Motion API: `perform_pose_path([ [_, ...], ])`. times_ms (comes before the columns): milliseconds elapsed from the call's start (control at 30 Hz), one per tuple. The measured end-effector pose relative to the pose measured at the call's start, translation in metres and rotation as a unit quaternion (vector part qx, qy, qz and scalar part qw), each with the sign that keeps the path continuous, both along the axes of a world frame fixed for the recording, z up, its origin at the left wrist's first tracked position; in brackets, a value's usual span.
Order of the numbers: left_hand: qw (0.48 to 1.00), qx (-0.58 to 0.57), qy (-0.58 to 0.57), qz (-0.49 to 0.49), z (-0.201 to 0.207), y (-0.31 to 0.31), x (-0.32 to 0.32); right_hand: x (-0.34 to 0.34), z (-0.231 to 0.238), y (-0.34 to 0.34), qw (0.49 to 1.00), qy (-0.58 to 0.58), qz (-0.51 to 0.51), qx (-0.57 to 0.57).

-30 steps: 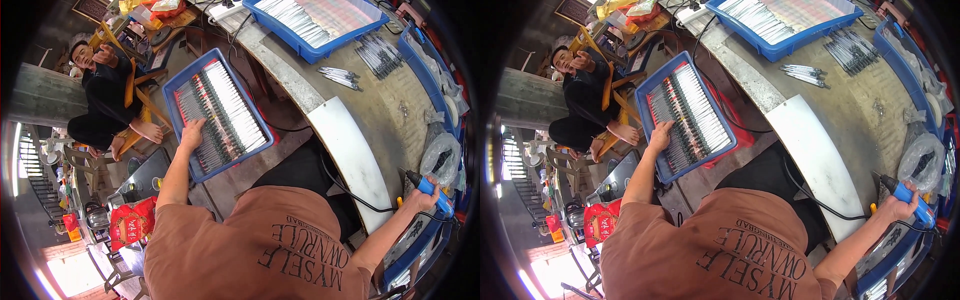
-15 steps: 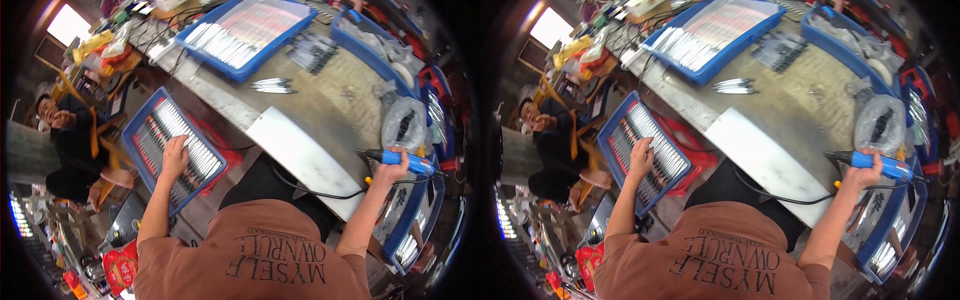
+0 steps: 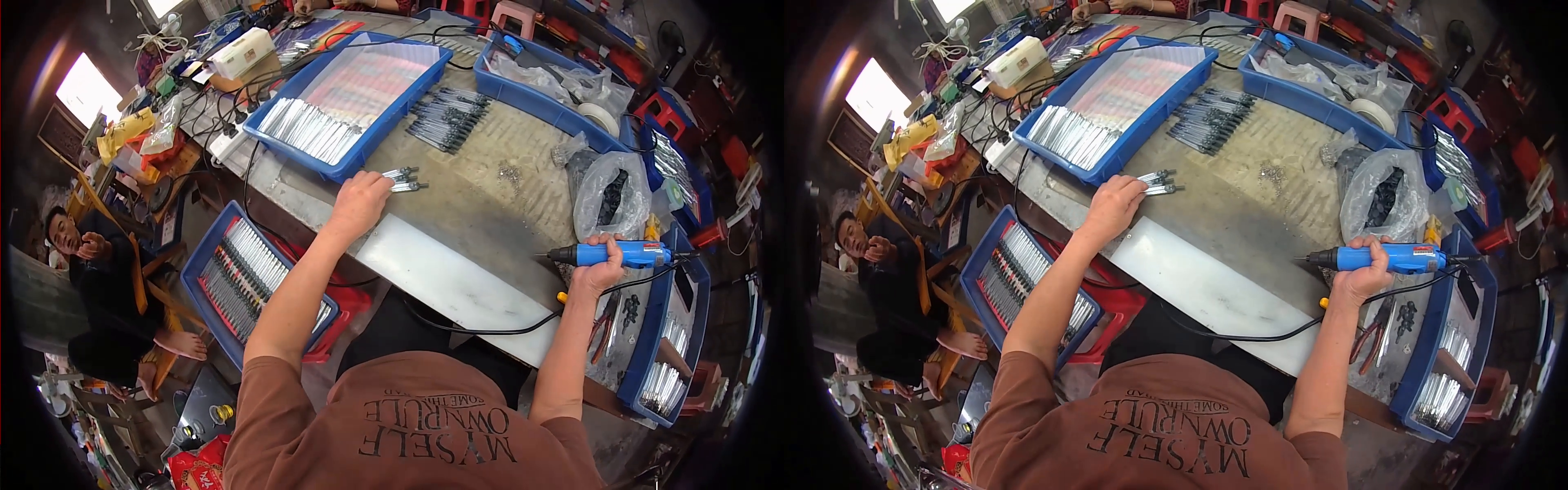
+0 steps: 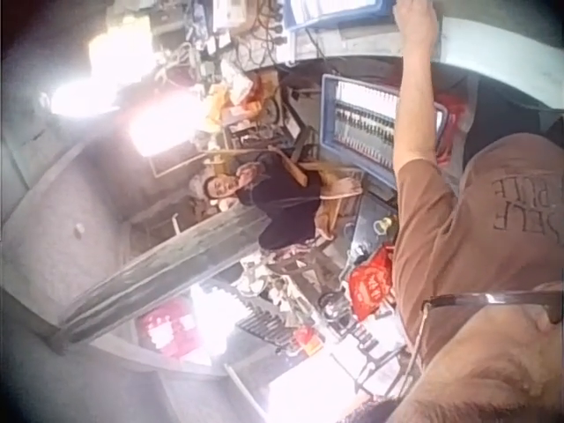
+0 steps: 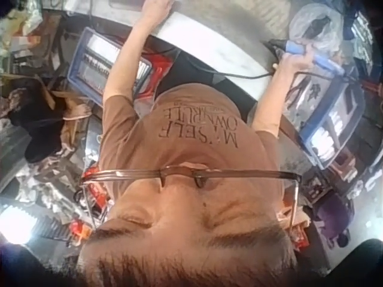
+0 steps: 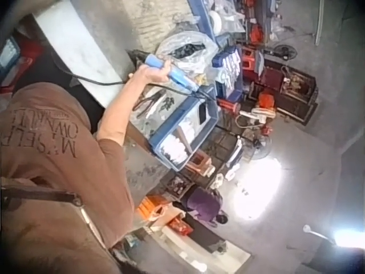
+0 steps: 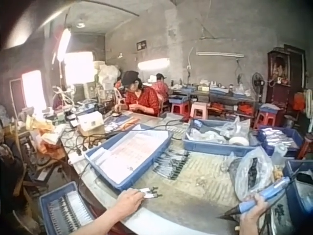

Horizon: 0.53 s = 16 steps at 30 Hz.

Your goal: The person assembles small metal parts and plastic sleeves into finished units using an electric screwdriver.

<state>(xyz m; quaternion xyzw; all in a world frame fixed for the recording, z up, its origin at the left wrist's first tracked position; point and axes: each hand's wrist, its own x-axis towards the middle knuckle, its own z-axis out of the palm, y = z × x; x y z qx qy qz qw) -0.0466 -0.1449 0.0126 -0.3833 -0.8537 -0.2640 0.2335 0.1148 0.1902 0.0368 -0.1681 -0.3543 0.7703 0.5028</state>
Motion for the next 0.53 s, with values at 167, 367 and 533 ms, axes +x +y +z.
perform_pose_path([
  [167,0.992,-0.114,0.02,0.047,-0.007,0.014,-0.005,-0.002,0.004,-0.002,1.0,0.003,-0.009,-0.003],
  [367,0.993,-0.097,-0.041,0.048,-0.006,0.014,-0.001,-0.002,0.004,-0.003,1.0,0.002,-0.012,0.005],
  [533,0.987,-0.124,-0.074,0.063,-0.003,0.02,-0.003,-0.001,0.004,-0.003,1.0,0.0,-0.001,-0.001],
])
